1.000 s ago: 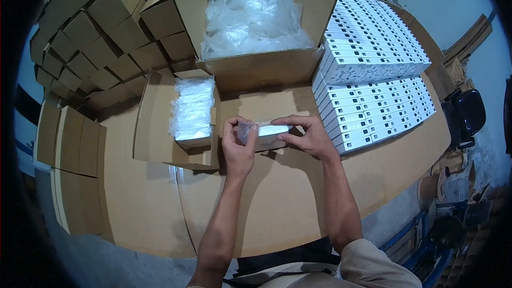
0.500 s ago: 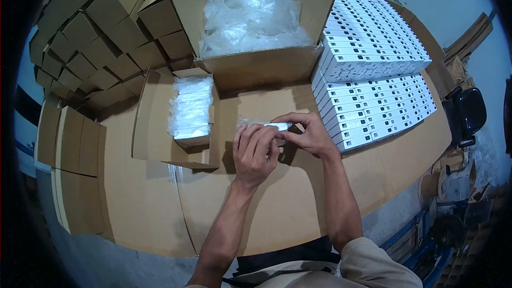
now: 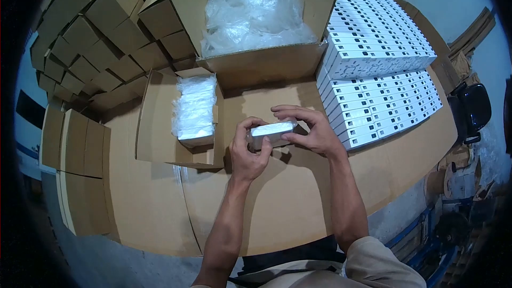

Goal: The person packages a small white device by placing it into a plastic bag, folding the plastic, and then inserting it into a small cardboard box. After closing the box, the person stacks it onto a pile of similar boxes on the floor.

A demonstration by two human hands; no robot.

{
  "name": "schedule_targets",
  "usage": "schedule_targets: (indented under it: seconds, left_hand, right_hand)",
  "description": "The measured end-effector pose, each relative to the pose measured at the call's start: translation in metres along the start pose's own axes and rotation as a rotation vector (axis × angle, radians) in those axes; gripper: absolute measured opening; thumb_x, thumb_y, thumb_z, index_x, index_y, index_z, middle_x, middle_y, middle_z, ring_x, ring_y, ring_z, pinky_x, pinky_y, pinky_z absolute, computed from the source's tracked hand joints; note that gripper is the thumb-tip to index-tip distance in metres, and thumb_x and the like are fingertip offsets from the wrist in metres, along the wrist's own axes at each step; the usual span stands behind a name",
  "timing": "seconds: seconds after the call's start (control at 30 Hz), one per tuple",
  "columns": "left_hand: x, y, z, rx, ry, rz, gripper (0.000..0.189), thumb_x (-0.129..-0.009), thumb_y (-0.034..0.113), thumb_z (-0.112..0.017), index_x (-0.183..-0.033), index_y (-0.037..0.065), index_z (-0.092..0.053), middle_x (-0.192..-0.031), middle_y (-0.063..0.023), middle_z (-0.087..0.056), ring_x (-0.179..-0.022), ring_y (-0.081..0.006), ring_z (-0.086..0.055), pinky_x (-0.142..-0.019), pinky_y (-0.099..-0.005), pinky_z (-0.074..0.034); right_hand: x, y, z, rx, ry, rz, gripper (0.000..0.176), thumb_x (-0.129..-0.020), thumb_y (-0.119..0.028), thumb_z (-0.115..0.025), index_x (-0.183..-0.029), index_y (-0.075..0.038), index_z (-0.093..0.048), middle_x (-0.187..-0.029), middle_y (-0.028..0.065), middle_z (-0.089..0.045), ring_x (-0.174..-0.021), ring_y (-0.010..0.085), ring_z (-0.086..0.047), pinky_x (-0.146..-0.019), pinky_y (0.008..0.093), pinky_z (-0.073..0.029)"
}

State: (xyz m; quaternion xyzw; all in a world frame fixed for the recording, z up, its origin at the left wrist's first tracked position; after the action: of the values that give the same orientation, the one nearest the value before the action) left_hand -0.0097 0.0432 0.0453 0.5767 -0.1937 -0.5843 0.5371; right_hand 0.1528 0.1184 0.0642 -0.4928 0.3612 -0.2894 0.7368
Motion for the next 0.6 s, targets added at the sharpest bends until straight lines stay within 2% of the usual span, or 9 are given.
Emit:
schedule_targets:
  seconds: [0.07, 0.17, 0.27, 0.37, 0.43, 0.53, 0.6]
  left_hand:
    - [0.0, -0.004, 0.0, 0.072, 0.011, 0.028, 0.04, -0.084, 0.001, -0.068, -0.123, 0.002, -0.056, -0.106, -0.0148, -0.07, -0.101, -0.0257, -0.07, -0.09, -0.039, -0.055]
    - [0.002, -0.01, -0.004, 0.125, -0.037, 0.093, 0.044, -0.086, -0.004, -0.063, -0.128, 0.001, -0.052, -0.114, -0.0139, -0.063, -0.108, -0.0241, -0.064, -0.099, -0.0375, -0.05]
    - [0.005, -0.01, -0.004, 0.058, -0.061, 0.1, 0.052, -0.087, -0.005, -0.064, -0.135, 0.0, -0.045, -0.12, -0.0167, -0.062, -0.112, -0.0243, -0.062, -0.1, -0.038, -0.049]
    - [0.015, -0.009, -0.007, 0.212, -0.063, 0.226, 0.072, -0.086, -0.004, -0.066, -0.149, -0.001, -0.031, -0.128, -0.0211, -0.059, -0.118, -0.0281, -0.06, -0.103, -0.0403, -0.048]
    - [0.026, -0.012, -0.006, 0.015, -0.038, 0.202, 0.083, -0.086, -0.003, -0.067, -0.155, 0.0, -0.02, -0.133, -0.0244, -0.057, -0.123, -0.0324, -0.058, -0.107, -0.0428, -0.046]
    - [0.046, -0.006, 0.001, -0.186, -0.037, 0.162, 0.094, -0.086, 0.0, -0.069, -0.159, -0.002, -0.011, -0.143, -0.0312, -0.048, -0.134, -0.0447, -0.05, -0.114, -0.0485, -0.04]
    - [0.063, 0.003, 0.007, -0.241, -0.073, 0.187, 0.092, -0.085, 0.001, -0.07, -0.158, -0.003, -0.013, -0.147, -0.0336, -0.043, -0.138, -0.0484, -0.045, -0.115, -0.0506, -0.038]
  right_hand:
    - [0.002, 0.008, -0.002, -0.037, -0.028, -0.022, 0.039, -0.081, -0.005, -0.083, -0.12, -0.007, -0.076, -0.122, 0.0077, -0.075, -0.113, 0.0197, -0.068, -0.089, 0.0333, -0.058]
    - [0.003, 0.014, -0.004, 0.049, -0.092, 0.019, 0.037, -0.082, -0.003, -0.082, -0.117, -0.01, -0.078, -0.117, 0.0074, -0.076, -0.108, 0.02, -0.069, -0.087, 0.0338, -0.057]
    - [0.002, 0.014, -0.001, 0.033, -0.071, -0.02, 0.033, -0.082, -0.001, -0.082, -0.114, -0.01, -0.079, -0.113, 0.0073, -0.076, -0.098, 0.0195, -0.069, -0.083, 0.0331, -0.057]
    - [0.002, 0.014, 0.003, 0.073, -0.016, 0.024, 0.032, -0.082, 0.0, -0.082, -0.112, -0.009, -0.08, -0.109, 0.0071, -0.076, -0.092, 0.0165, -0.067, -0.08, 0.0311, -0.056]
    - [0.002, 0.02, 0.006, 0.056, 0.026, -0.025, 0.033, -0.082, 0.001, -0.081, -0.113, -0.009, -0.08, -0.106, 0.0071, -0.076, -0.089, 0.0148, -0.066, -0.078, 0.029, -0.055]
    - [0.003, 0.024, 0.01, -0.07, 0.102, -0.078, 0.032, -0.084, 0.003, -0.08, -0.115, -0.004, -0.077, -0.104, 0.0078, -0.074, -0.089, 0.013, -0.066, -0.078, 0.0266, -0.056]
    - [0.005, 0.031, 0.009, -0.206, 0.136, -0.189, 0.031, -0.086, 0.003, -0.079, -0.117, -0.002, -0.076, -0.108, 0.009, -0.074, -0.092, 0.0136, -0.067, -0.08, 0.0268, -0.057]
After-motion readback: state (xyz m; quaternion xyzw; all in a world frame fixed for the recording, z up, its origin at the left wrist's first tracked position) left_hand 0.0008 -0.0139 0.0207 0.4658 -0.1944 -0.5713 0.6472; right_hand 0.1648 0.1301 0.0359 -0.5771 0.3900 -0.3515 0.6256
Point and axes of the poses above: each hand's wrist, its own x-axis away from the middle knuckle, its own z-axis out of the back of the hand, y = z × x, the point moved 8 cm from there along -x, towards the middle knuckle
